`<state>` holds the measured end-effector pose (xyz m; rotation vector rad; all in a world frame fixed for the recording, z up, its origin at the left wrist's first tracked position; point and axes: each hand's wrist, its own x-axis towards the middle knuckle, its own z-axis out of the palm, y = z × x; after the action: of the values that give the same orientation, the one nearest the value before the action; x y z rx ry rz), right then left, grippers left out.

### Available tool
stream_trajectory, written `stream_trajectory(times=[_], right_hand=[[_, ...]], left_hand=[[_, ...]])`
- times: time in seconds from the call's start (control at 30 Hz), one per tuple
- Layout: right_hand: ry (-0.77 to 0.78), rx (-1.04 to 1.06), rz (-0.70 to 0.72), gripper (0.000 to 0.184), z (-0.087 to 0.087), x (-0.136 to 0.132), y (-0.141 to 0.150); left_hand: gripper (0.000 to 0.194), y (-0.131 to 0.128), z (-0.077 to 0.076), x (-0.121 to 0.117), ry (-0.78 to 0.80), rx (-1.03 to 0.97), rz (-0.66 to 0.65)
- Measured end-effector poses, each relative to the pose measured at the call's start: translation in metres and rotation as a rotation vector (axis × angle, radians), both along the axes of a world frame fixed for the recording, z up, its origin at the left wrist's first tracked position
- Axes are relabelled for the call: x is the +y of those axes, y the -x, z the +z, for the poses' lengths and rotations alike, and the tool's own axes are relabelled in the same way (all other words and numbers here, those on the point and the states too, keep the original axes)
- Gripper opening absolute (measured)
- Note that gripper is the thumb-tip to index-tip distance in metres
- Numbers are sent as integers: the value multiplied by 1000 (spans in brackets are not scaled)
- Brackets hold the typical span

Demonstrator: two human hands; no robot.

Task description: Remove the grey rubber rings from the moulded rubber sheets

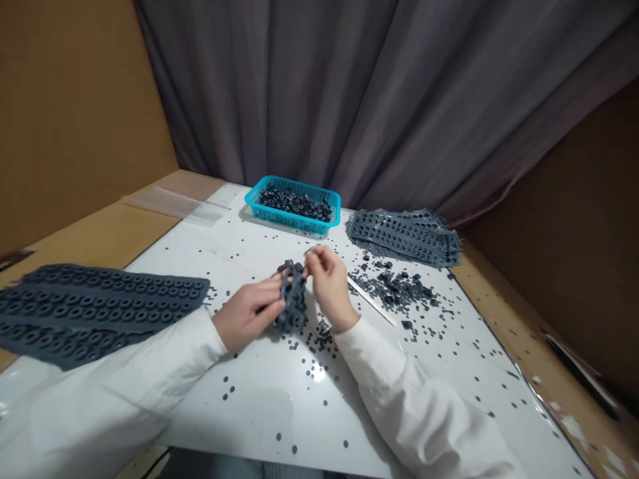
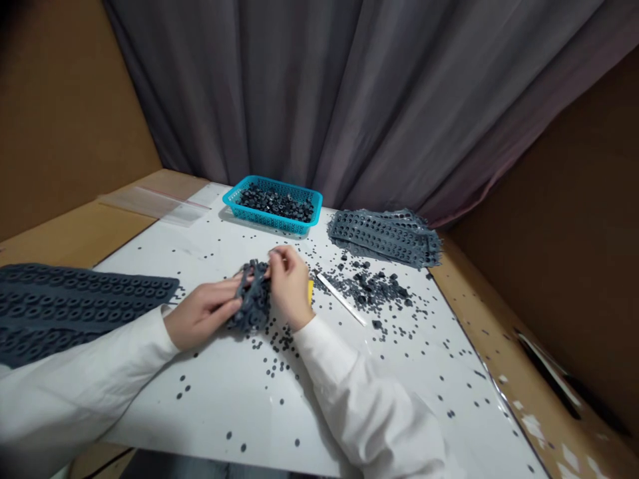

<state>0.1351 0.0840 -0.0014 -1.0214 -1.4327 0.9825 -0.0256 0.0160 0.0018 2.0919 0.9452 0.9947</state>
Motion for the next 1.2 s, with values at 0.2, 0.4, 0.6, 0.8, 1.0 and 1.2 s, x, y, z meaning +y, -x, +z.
stream_trajectory(times=[0.2, 0.4, 0.6, 0.8, 1.0, 1.2], right_hand=[[-48, -61, -37, 18, 2, 62, -17], [-140, -570, -245, 34, 25, 148, -9], [-113, -683, -144, 48, 31, 173, 1], [-486, -631, 491, 22, 56, 51, 11], [-457, -696, 567, 16, 58, -18, -10], [-252, -390, 361, 16, 37, -25, -6]], left_hand=[[35, 2, -1, 1, 108, -73, 102], [33, 2, -5, 9, 141, -234, 173], [40, 4, -18, 13, 573, -442, 383], [39, 7, -14, 14, 650, -591, 257], [24, 0, -4, 6, 417, -357, 83], [29, -1, 0, 6, 192, -150, 180]])
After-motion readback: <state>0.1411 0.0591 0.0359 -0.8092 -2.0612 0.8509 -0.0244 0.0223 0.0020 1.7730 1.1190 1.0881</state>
